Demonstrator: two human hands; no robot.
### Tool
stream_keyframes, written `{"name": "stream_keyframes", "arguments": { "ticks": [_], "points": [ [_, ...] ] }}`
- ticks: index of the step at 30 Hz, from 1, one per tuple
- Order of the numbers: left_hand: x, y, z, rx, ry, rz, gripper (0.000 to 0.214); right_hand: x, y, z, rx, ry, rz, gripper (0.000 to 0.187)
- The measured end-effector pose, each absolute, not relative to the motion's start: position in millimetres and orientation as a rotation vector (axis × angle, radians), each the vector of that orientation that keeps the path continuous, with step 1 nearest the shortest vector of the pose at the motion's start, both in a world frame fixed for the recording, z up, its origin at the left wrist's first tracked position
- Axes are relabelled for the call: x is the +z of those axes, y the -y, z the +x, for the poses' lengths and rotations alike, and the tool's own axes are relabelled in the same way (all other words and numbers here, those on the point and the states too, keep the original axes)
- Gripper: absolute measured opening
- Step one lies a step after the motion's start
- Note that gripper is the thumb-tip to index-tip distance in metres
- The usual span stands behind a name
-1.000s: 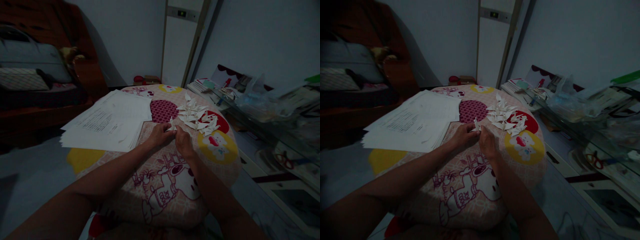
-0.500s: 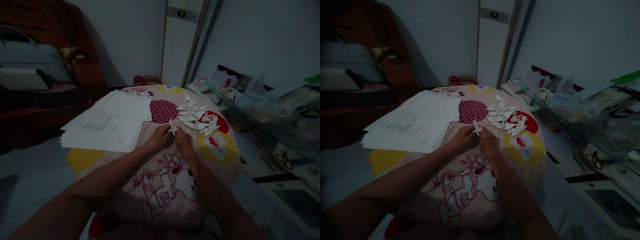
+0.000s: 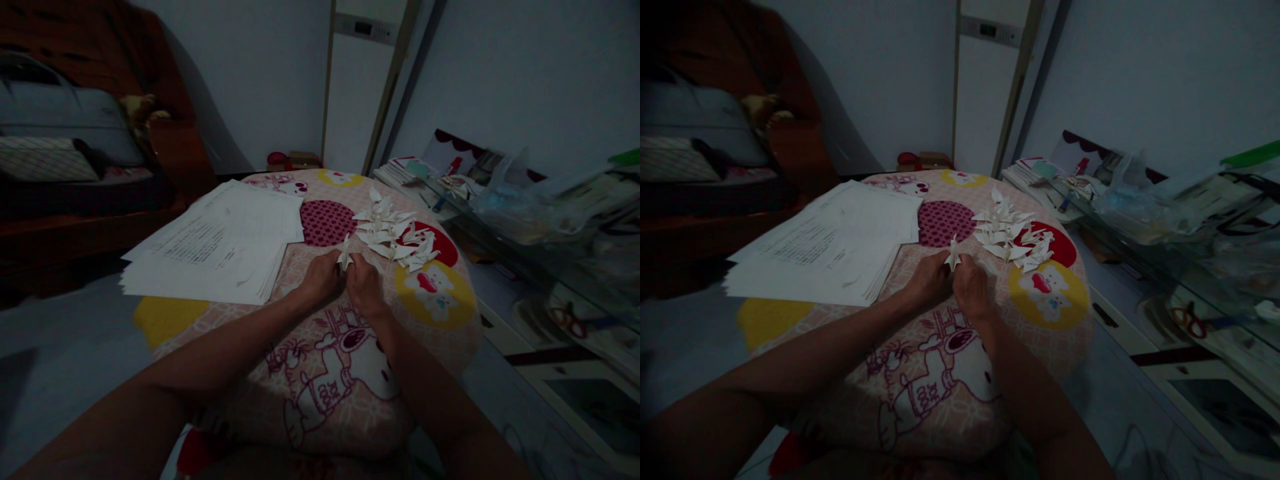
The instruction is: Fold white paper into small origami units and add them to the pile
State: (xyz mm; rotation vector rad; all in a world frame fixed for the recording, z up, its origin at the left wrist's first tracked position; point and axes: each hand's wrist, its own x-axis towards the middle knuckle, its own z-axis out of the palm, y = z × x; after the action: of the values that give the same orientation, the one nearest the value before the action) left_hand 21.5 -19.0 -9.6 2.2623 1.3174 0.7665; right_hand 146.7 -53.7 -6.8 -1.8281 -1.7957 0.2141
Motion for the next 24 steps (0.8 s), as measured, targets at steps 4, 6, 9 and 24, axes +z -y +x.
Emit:
{"name": "stream_keyframes", "arguments": {
  "ticks": [4, 6, 9, 24],
  "points": [
    [-5.0, 23.1, 24.3, 0.582, -1.441, 2.388, 0.019, -8.1, 51.8, 149.2, 0.433, 1.667, -1.693, 0.035],
    [-4.4, 23.3, 24.8, 0.545, -1.461, 2.403, 0.021, -9.9, 50.8, 149.2, 0.512, 1.596, -1.653, 0.032],
    [-6.7, 22.4, 25.2, 0.548, -1.412, 2.416, 0.019, -12.9, 48.7, 146.8, 0.571, 1.473, -1.594, 0.025],
    [-16.0, 18.0, 26.4, 0.719, -1.292, 2.391, 0.026, -23.1, 47.5, 135.8, 0.467, 1.411, -1.549, 0.017]
  ]
}}
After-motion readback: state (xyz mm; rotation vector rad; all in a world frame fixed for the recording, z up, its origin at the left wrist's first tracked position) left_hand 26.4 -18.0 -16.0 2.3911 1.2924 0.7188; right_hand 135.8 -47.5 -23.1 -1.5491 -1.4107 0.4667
